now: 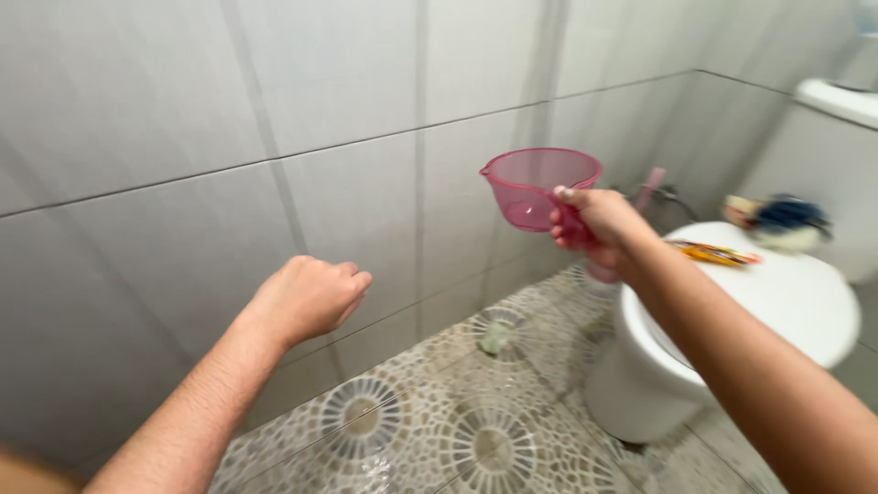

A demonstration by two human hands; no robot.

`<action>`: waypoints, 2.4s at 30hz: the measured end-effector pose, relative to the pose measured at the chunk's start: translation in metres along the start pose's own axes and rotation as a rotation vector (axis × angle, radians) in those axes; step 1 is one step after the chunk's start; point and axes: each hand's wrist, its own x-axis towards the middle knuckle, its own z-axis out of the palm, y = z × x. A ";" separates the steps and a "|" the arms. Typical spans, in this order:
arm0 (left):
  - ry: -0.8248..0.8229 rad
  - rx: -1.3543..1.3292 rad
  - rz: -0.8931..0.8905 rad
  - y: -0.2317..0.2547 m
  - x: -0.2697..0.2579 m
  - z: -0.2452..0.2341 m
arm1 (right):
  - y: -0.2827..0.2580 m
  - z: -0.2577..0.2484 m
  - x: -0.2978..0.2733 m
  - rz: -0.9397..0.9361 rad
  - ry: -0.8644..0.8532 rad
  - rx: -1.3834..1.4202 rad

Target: The person scrubs the bathroom wall tiles using a cloth and detergent, then rinses the walls by pouring water from a bucket with a scoop.

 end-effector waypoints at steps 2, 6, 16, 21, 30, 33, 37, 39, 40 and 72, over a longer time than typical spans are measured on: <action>0.200 -0.164 -0.003 0.025 0.039 -0.006 | 0.009 -0.027 -0.008 0.052 0.068 0.036; 0.213 -0.447 -0.030 0.095 0.113 -0.020 | 0.033 -0.085 -0.034 0.025 0.100 0.085; 0.035 -1.479 0.051 0.296 0.259 -0.022 | 0.066 -0.155 -0.122 -0.006 0.214 0.148; -0.376 -1.868 -0.229 0.359 0.270 -0.037 | 0.097 -0.149 -0.158 -0.082 0.364 0.210; -0.177 -1.733 -0.163 0.371 0.290 -0.028 | 0.073 -0.194 -0.188 0.033 0.303 -0.175; -0.274 -1.696 -0.192 0.351 0.291 -0.046 | 0.051 -0.202 -0.194 -0.021 0.388 -0.238; -0.349 -2.008 -0.016 0.304 0.285 -0.064 | 0.028 -0.206 -0.187 -0.097 0.453 -0.220; -0.365 -1.984 -0.022 0.276 0.282 -0.069 | 0.024 -0.206 -0.171 -0.114 0.449 -0.156; -0.384 -1.976 -0.052 0.264 0.282 -0.069 | 0.025 -0.206 -0.159 -0.117 0.448 -0.159; -0.791 -1.540 -0.686 0.137 0.250 0.266 | 0.560 -0.058 0.343 0.350 0.094 0.382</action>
